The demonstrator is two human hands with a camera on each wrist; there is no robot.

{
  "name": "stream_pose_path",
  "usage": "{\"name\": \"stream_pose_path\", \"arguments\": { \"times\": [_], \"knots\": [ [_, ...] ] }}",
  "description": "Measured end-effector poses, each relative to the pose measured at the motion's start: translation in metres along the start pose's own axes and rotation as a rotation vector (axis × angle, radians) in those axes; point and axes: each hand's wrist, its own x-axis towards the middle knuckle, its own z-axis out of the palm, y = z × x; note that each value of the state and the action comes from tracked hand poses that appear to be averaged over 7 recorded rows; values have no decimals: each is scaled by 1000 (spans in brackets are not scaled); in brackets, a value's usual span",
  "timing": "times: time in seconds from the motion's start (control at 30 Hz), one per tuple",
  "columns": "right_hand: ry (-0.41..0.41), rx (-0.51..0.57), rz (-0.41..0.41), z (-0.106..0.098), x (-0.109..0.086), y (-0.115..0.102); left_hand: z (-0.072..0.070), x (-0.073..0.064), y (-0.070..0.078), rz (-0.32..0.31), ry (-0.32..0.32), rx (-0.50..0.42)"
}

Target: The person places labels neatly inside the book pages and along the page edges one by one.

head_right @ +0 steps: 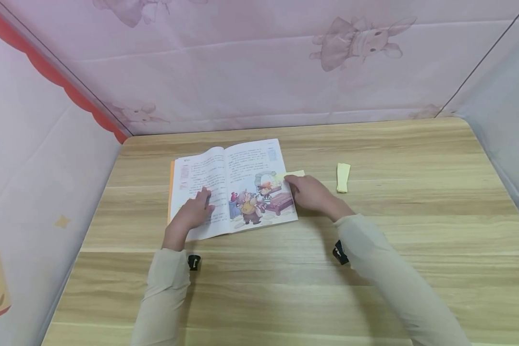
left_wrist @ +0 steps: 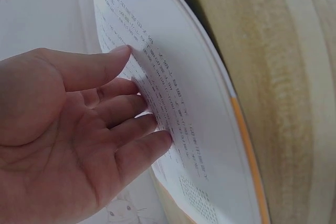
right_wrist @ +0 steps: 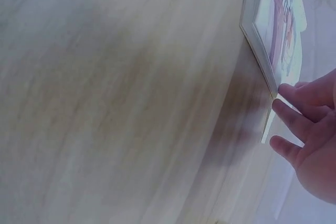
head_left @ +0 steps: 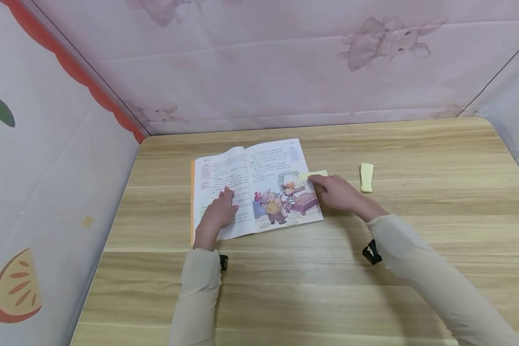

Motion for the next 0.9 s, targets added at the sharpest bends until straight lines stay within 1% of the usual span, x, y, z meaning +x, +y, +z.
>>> {"name": "stream_pose_path", "arguments": {
  "times": [0.23,0.33,0.5,0.63,0.9],
  "knots": [
    [50,35,9,-8,-3,5,0,-1,1,1,5,-1],
    [88,46,17,-14,-4,9,-1,-1,2,-1,6,-5],
    [127,92,26,-26,-8,15,-1,-2,2,8,13,0],
    [157,94,29,-34,-12,18,-1,-3,1,11,17,4],
    [168,97,79,-50,-20,25,0,-2,1,19,19,7]
  ]
}}
